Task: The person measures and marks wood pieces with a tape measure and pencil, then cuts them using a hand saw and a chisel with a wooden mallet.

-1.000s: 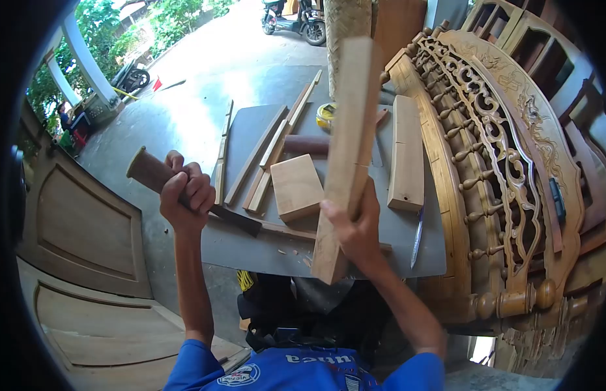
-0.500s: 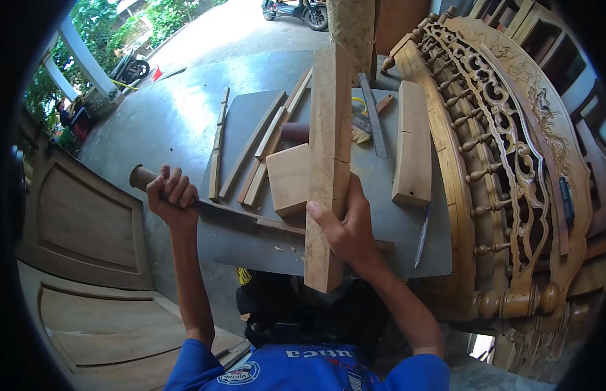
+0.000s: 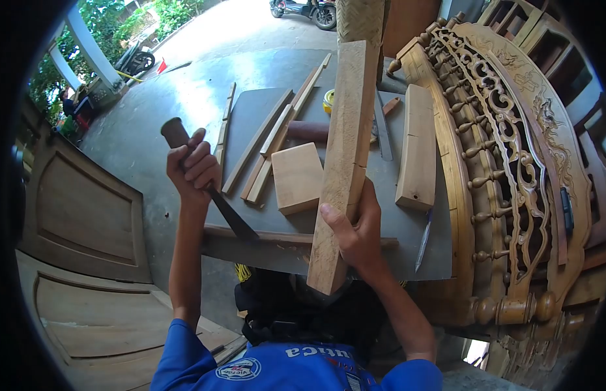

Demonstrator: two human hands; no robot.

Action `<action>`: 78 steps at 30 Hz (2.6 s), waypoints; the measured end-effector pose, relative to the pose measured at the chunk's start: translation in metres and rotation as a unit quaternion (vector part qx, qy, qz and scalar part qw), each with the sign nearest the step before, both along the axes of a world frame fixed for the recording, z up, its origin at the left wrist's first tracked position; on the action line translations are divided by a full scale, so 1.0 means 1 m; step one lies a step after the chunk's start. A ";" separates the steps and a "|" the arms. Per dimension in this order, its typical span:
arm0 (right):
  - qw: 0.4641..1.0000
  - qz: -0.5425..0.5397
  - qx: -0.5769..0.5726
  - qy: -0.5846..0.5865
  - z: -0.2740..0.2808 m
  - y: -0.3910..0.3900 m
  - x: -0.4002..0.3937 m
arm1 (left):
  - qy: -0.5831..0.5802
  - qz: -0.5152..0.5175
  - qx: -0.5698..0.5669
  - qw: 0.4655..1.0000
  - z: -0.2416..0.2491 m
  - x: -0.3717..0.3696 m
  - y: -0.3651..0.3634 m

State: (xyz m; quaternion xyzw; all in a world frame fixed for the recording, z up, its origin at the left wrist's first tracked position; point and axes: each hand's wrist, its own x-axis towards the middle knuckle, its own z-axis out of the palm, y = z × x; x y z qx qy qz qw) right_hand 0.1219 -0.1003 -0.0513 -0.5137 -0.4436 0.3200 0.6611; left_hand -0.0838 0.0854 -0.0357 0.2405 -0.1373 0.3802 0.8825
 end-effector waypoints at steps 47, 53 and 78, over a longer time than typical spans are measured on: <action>0.996 -0.089 0.031 -0.003 -0.004 -0.001 -0.005 | 0.179 0.431 0.039 0.884 0.033 -0.017 -0.084; 0.996 -0.081 0.035 0.016 -0.003 -0.002 -0.005 | 0.144 0.437 0.053 0.886 0.020 -0.031 -0.089; 0.574 0.170 0.154 -0.786 0.261 0.045 -0.050 | 0.238 0.408 0.156 0.868 0.039 -0.009 -0.097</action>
